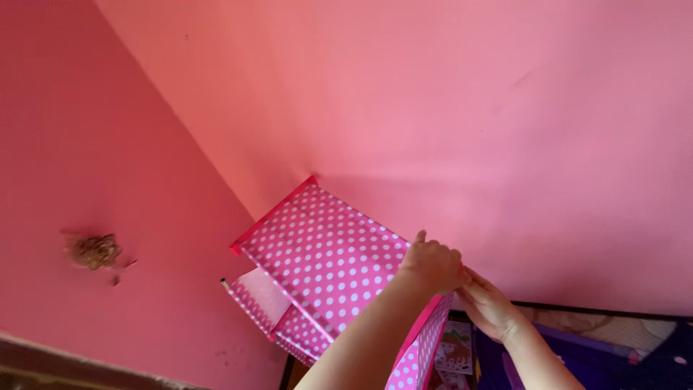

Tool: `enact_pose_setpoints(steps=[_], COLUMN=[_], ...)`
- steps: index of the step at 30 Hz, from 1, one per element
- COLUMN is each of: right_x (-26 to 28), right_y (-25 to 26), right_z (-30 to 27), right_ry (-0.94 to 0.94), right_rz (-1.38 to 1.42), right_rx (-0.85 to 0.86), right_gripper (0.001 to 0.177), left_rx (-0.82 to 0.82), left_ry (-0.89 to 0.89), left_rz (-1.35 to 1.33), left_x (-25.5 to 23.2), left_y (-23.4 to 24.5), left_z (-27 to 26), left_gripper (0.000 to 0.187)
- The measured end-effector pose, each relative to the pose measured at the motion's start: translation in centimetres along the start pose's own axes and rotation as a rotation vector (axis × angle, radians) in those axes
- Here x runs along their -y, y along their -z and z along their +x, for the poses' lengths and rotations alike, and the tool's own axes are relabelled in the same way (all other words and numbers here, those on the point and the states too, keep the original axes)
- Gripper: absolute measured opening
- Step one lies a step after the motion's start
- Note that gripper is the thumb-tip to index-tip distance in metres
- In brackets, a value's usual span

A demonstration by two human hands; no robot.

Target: The person assembles a pink polka-dotted fabric shelf by inserting metal rods into the fabric sleeves and connecting the corner joints. They lift and position the shelf against the wall, then remove and reinsert rods to adjust the structure.

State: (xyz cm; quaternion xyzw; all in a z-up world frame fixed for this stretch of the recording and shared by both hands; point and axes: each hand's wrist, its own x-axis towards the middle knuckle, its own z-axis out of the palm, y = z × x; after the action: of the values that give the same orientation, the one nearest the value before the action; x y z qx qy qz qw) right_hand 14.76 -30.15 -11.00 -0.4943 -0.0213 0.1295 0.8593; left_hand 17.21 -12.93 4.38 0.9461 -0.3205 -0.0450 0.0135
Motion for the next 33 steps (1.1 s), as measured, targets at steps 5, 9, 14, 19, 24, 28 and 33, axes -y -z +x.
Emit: enact_pose_setpoints(steps=[5,9,14,19,24,28,33], right_x=[-0.8,-4.1,-5.6,-3.3,-2.5,-2.6,-4.1], right_y=[0.4,3.3,5.2,1.5,-0.4,0.5,1.5], right_z=[0.8,2.3,3.4,2.1,1.5,1.8,3.2], right_ry=[-0.015,-0.041,-0.031,-0.052,-0.001,-0.027,0.034], right_rz=[0.045,0.112,0.226,0.137,0.053,0.065,0.108], right_rx=[-0.021,-0.054,0.078,-0.041,-0.06,0.017,-0.074], right_gripper=[0.045,0.039,0.036,0.044,0.047,0.046,0.038], left_rx=[0.127,0.079,0.09,0.075,0.086,0.019,-0.038], left_ry=[-0.045,-0.091,-0.092,-0.031,-0.041,-0.05,0.082], left_rz=[-0.169,-0.162,-0.206,-0.212,-0.223,-0.203,-0.253], left_x=[1.6,2.0,2.2,2.4,2.4,2.5,2.0], left_y=[-1.9,-1.6,-0.9,-0.8,0.0,-0.1,-0.4], left_z=[2.2,1.2,0.5,0.7,0.3,0.0,0.2], left_gripper=[0.048,0.045,0.044,0.042,0.044,0.043,0.045])
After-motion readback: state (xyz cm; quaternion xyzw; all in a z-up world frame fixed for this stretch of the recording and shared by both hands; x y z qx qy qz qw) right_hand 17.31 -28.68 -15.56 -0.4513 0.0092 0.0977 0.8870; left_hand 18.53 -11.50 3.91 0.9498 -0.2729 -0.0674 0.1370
